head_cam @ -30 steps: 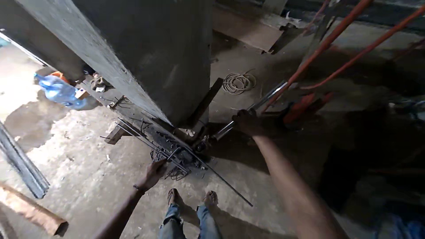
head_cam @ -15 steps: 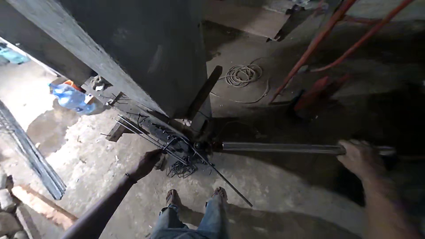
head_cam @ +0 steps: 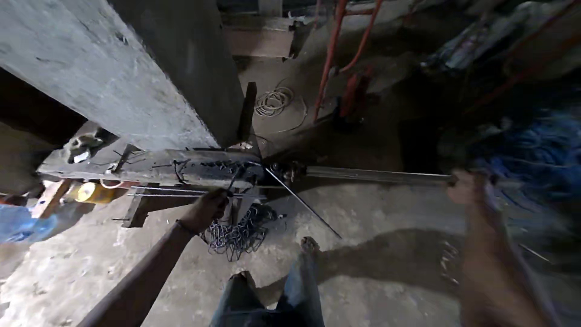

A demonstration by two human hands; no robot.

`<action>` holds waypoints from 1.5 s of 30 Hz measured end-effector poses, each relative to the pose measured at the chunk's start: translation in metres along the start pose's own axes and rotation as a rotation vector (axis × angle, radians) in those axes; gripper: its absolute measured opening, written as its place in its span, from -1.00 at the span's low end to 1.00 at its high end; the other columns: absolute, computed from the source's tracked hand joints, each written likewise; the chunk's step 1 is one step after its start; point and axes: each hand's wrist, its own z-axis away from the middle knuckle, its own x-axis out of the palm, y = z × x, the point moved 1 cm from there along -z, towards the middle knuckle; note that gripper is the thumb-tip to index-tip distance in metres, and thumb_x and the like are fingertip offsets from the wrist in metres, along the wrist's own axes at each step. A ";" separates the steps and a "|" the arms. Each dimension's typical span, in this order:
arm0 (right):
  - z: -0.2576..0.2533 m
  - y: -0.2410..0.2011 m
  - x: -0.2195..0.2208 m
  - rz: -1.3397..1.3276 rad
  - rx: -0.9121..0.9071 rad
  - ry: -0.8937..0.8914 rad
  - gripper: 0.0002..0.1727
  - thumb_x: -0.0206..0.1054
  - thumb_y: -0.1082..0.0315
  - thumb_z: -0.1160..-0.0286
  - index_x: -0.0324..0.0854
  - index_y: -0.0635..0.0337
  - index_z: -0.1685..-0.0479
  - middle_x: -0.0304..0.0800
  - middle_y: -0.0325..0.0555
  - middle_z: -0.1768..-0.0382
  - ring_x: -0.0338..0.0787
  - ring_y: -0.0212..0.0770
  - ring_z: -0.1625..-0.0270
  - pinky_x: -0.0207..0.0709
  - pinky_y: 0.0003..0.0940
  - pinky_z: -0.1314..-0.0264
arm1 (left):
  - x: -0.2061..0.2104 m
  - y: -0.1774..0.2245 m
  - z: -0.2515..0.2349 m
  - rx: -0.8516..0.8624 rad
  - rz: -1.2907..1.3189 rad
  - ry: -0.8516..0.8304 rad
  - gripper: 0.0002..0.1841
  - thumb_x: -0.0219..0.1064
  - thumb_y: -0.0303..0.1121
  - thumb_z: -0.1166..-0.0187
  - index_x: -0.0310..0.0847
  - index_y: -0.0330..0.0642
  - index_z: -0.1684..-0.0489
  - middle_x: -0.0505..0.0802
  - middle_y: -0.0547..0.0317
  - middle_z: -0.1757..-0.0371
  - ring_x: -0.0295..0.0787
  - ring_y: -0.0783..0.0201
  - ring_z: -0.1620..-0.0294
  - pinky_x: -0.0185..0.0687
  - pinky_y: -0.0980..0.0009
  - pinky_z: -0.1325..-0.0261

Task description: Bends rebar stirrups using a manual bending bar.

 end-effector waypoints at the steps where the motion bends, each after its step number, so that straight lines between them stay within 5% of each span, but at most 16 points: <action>1: 0.042 -0.002 -0.006 -0.048 0.080 0.008 -0.66 0.39 0.53 -0.57 0.61 0.54 -0.25 0.63 0.66 -0.27 0.60 0.65 -0.40 0.37 0.59 -0.43 | -0.003 0.001 0.001 -0.011 0.057 -0.054 -0.75 -0.01 -0.29 -0.89 0.52 -0.18 -0.23 0.63 0.35 0.36 0.44 0.52 0.60 0.43 0.62 0.54; 7: 0.257 -0.006 0.009 -0.103 0.408 0.107 -0.52 0.26 0.46 -0.66 0.48 0.52 -0.51 0.42 0.60 -0.56 0.37 0.50 -0.68 0.16 0.34 -0.75 | -0.011 0.023 0.009 0.040 -0.096 -0.186 -0.73 0.03 -0.29 -0.86 0.58 -0.26 -0.18 0.71 0.20 0.28 0.64 0.39 0.41 0.66 0.45 0.27; 10: 0.340 -0.035 0.018 0.051 0.537 0.112 -0.55 0.26 0.35 -0.67 0.57 0.34 -0.48 0.57 0.42 -0.51 0.41 0.39 -0.68 -0.03 0.39 -0.80 | -0.018 0.034 0.004 0.065 -0.349 -0.255 -0.68 0.04 -0.30 -0.84 0.63 -0.32 -0.19 0.82 0.05 0.14 0.77 0.28 0.23 0.74 0.32 0.06; 13: 0.408 -0.073 0.022 0.196 0.616 0.142 -0.60 0.34 0.24 -0.59 0.70 0.17 -0.34 0.71 0.29 -0.38 0.55 0.35 -0.57 0.15 0.47 -0.67 | -0.019 0.041 -0.003 0.082 -0.422 -0.338 -0.71 0.05 -0.34 -0.81 0.60 -0.39 -0.13 0.79 0.01 0.13 0.76 0.25 0.24 0.74 0.31 0.09; 18: 0.485 -0.146 0.029 0.218 0.730 0.220 -0.63 0.36 0.27 -0.55 0.75 0.17 -0.28 0.76 0.26 -0.32 0.60 0.35 -0.52 0.18 0.42 -0.66 | -0.019 0.046 0.002 0.081 -0.414 -0.355 -0.77 0.08 -0.41 -0.77 0.59 -0.37 -0.09 0.76 0.08 0.22 0.72 0.32 0.33 0.70 0.42 0.15; 26: 0.553 -0.223 0.046 0.251 0.856 0.200 -0.69 0.39 0.25 -0.56 0.76 0.26 -0.13 0.80 0.34 -0.18 0.66 0.41 -0.41 0.29 0.48 -0.54 | -0.025 0.044 -0.006 0.088 -0.359 -0.381 -0.72 0.11 -0.37 -0.80 0.49 -0.36 -0.29 0.75 -0.01 0.09 0.76 0.24 0.25 0.76 0.32 0.11; 30: 0.503 -0.170 0.024 0.252 0.749 0.083 -0.69 0.41 0.28 -0.56 0.73 0.32 -0.13 0.77 0.42 -0.16 0.65 0.47 -0.39 0.31 0.49 -0.51 | -0.028 0.036 -0.009 0.055 -0.306 -0.362 -0.67 0.12 -0.27 -0.83 0.53 -0.28 -0.36 0.76 -0.01 0.06 0.75 0.22 0.21 0.75 0.24 0.08; 35: 0.342 -0.078 0.004 0.363 0.605 -0.525 -0.46 0.57 -0.06 -0.41 0.75 0.12 -0.24 0.63 0.37 -0.43 0.47 0.42 -0.59 0.23 0.52 -0.57 | -0.020 0.025 -0.001 -0.094 -0.063 -0.293 -0.68 0.08 -0.27 -0.86 0.46 -0.20 -0.43 0.72 0.18 0.26 0.66 0.36 0.43 0.67 0.41 0.33; 37: 0.257 -0.051 -0.003 0.415 0.501 -0.499 -0.45 0.53 -0.01 -0.45 0.73 0.15 -0.30 0.60 0.41 -0.45 0.46 0.48 -0.60 0.28 0.57 -0.52 | -0.010 0.031 0.010 -0.151 0.042 -0.221 -0.72 0.03 -0.29 -0.88 0.45 -0.20 -0.37 0.64 0.27 0.36 0.53 0.44 0.56 0.53 0.51 0.49; 39: 0.171 -0.049 -0.015 0.365 0.391 -0.227 -0.45 0.41 0.16 -0.58 0.60 0.26 -0.50 0.47 0.51 -0.57 0.35 0.58 -0.66 0.16 0.62 -0.58 | -0.004 0.039 0.017 -0.170 0.076 -0.142 -0.73 0.02 -0.26 -0.88 0.49 -0.18 -0.31 0.60 0.32 0.40 0.44 0.49 0.61 0.41 0.57 0.57; 41: 0.091 -0.093 -0.027 0.279 0.308 -0.084 -0.30 0.34 0.35 -0.58 0.29 0.24 -0.75 0.15 0.55 -0.74 0.12 0.63 -0.76 0.11 0.61 -0.64 | 0.003 0.049 0.024 -0.190 0.059 -0.063 -0.71 0.04 -0.21 -0.88 0.55 -0.17 -0.24 0.59 0.34 0.44 0.42 0.49 0.63 0.40 0.58 0.58; 42: 0.068 -0.131 -0.027 0.233 0.233 -0.088 -0.31 0.27 0.33 -0.64 0.24 0.27 -0.78 0.17 0.54 -0.73 0.18 0.59 -0.76 0.15 0.54 -0.66 | 0.006 0.054 0.027 -0.209 0.053 -0.038 -0.71 0.04 -0.19 -0.88 0.58 -0.15 -0.21 0.59 0.35 0.45 0.42 0.50 0.64 0.39 0.59 0.58; 45: 0.086 -0.273 -0.005 -0.231 -0.048 -0.434 -0.54 0.32 0.18 -0.68 0.63 0.35 -0.36 0.81 0.28 -0.17 0.81 0.18 -0.24 0.64 0.15 -0.36 | 0.019 0.077 0.039 -0.255 0.040 -0.009 -0.74 0.03 -0.21 -0.89 0.57 -0.13 -0.17 0.59 0.35 0.44 0.45 0.49 0.61 0.39 0.59 0.56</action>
